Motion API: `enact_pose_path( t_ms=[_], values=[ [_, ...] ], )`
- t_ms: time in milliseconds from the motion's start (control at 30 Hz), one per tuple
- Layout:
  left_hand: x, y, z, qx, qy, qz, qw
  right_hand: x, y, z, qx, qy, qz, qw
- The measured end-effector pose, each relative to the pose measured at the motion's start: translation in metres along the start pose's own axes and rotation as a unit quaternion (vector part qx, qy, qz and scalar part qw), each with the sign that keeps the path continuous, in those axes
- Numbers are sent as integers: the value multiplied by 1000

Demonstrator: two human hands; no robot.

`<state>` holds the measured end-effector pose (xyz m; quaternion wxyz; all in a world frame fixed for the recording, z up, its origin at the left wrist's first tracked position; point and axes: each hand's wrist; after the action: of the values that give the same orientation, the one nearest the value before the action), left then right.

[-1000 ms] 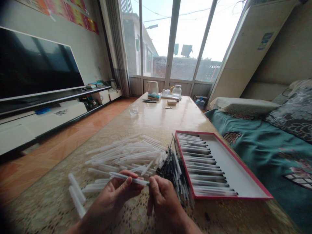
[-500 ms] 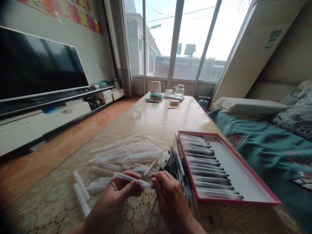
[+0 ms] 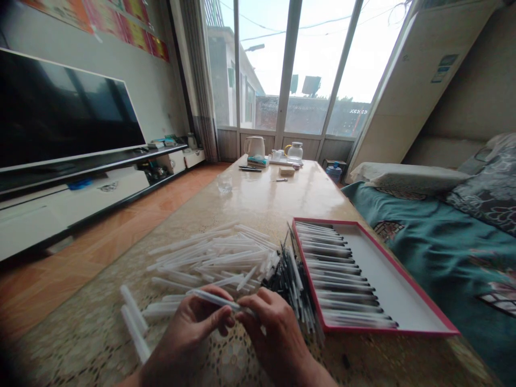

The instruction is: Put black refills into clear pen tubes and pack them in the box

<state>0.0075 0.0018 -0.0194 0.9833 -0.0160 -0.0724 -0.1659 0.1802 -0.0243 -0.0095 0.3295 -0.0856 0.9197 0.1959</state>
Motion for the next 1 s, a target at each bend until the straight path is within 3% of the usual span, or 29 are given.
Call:
enact_pose_path(
  t_ms=[100,267,367,500,567,633,767,1000],
  values=[
    [-2,2,2,5,11,46,999,-3,0,3,-3,-13,13,1000],
    [-13,-1,20,42,101,174,979,-5,-2,11,41,2,95,995],
    [-20,-4,36,59,263,142,952,-6,-2,12,56,9,128,990],
    [-27,-4,44,125,494,88,856,-8,-1,9,66,-10,136,989],
    [-29,-2,40,133,565,68,812,-9,-1,8,64,-16,136,988],
    [-31,-1,34,128,605,49,785,-10,0,7,61,-18,136,989],
    [-37,1,24,129,631,31,765,-10,0,8,63,-21,136,989],
    [-31,-2,32,144,626,46,765,-14,0,15,118,-35,171,978]
  ],
)
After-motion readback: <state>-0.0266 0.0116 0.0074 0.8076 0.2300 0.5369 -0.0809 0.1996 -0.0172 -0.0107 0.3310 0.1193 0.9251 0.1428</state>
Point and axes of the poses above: each hand's wrist, its own y-axis towards the middle knuckle, its own x-axis out of the palm, z = x × y, and after that the axes turned 6 degrees about y, right-handed
